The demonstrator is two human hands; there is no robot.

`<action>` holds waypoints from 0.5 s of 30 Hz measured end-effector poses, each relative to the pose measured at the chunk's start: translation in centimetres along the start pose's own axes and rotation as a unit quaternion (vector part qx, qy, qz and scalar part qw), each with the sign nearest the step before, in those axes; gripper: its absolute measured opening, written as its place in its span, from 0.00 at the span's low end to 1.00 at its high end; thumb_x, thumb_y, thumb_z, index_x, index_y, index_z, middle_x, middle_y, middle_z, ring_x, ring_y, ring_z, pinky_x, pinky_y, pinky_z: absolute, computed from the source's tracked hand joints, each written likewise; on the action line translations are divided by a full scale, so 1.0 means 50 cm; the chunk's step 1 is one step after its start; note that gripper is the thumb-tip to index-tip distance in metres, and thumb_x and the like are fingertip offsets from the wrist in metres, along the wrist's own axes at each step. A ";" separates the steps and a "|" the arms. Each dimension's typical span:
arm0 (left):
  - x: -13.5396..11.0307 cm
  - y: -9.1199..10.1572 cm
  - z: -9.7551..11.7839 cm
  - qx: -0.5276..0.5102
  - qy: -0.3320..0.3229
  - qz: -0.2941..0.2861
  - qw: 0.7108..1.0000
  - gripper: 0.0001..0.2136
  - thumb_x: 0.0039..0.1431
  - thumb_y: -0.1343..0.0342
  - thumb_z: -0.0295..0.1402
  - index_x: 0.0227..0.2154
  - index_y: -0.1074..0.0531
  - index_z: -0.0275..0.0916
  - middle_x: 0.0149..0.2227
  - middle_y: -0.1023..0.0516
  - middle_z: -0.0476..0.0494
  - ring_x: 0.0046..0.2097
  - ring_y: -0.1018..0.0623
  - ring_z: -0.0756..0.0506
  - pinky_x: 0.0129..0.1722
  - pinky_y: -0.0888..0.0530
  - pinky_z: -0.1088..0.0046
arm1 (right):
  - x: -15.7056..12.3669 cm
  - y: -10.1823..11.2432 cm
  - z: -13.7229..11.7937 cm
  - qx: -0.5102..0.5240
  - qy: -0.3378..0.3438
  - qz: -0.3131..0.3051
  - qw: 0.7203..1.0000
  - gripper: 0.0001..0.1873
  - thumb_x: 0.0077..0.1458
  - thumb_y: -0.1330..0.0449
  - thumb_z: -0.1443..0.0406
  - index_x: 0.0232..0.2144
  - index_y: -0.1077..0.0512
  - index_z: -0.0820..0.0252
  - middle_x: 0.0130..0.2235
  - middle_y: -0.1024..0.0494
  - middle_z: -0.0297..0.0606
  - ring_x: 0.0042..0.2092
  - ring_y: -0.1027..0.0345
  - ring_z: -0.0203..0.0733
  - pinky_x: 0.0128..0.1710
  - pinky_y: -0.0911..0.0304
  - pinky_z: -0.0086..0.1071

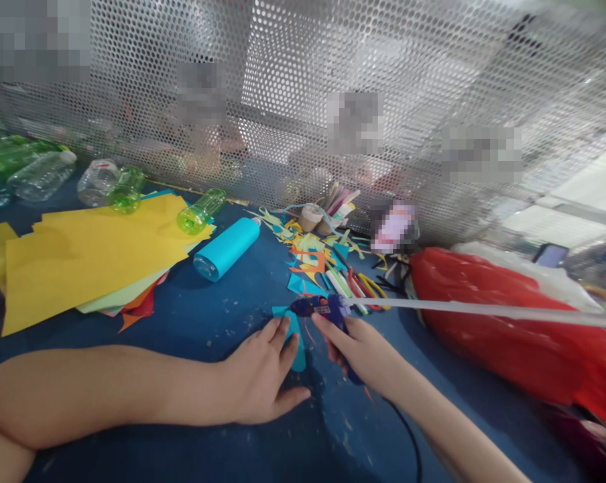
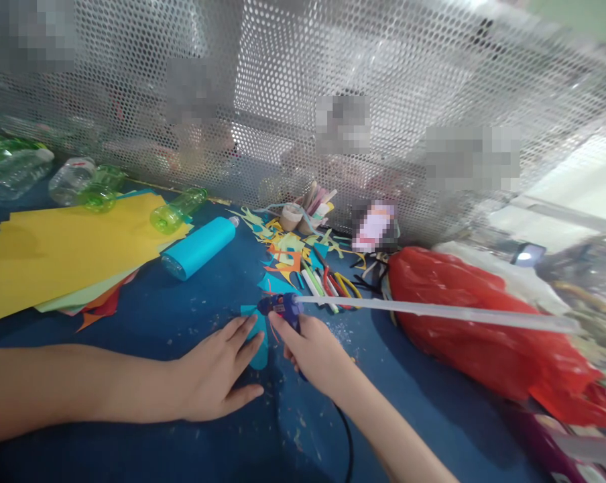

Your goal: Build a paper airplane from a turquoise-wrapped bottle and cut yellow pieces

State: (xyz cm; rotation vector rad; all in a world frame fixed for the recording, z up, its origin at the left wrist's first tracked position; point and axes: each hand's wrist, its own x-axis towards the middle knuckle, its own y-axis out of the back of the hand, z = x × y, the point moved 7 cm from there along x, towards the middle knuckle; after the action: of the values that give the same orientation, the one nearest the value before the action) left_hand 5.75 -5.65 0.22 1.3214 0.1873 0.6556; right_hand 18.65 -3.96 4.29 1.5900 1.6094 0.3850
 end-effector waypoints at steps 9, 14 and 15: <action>-0.002 0.002 -0.002 -0.010 0.000 0.016 1.000 0.33 0.60 0.65 0.51 0.56 0.42 0.27 0.60 0.45 0.26 0.61 0.46 0.31 0.55 0.42 0.54 | 0.000 0.009 0.006 0.013 -0.009 0.011 1.000 0.25 0.53 0.52 0.47 0.15 0.40 0.58 0.15 0.34 0.31 0.16 0.40 0.33 0.17 0.43 0.26; -0.002 0.001 -0.002 -0.003 0.000 0.007 1.000 0.33 0.60 0.65 0.51 0.57 0.43 0.26 0.60 0.45 0.24 0.61 0.45 0.30 0.55 0.41 0.55 | -0.001 0.008 0.007 0.014 -0.007 0.008 1.000 0.24 0.53 0.52 0.48 0.16 0.40 0.58 0.15 0.34 0.31 0.16 0.40 0.33 0.17 0.43 0.27; -0.002 0.001 -0.001 -0.002 -0.001 0.007 1.000 0.33 0.60 0.65 0.51 0.57 0.43 0.26 0.60 0.45 0.24 0.61 0.45 0.30 0.55 0.42 0.55 | -0.001 0.007 0.006 0.012 -0.006 0.008 1.000 0.24 0.54 0.52 0.48 0.16 0.40 0.58 0.15 0.34 0.31 0.16 0.40 0.33 0.17 0.43 0.26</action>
State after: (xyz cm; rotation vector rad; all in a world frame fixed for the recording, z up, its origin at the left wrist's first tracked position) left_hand 5.63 -5.63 0.25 1.3211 0.1757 0.6670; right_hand 19.08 -4.06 4.38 1.6212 1.5999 0.3655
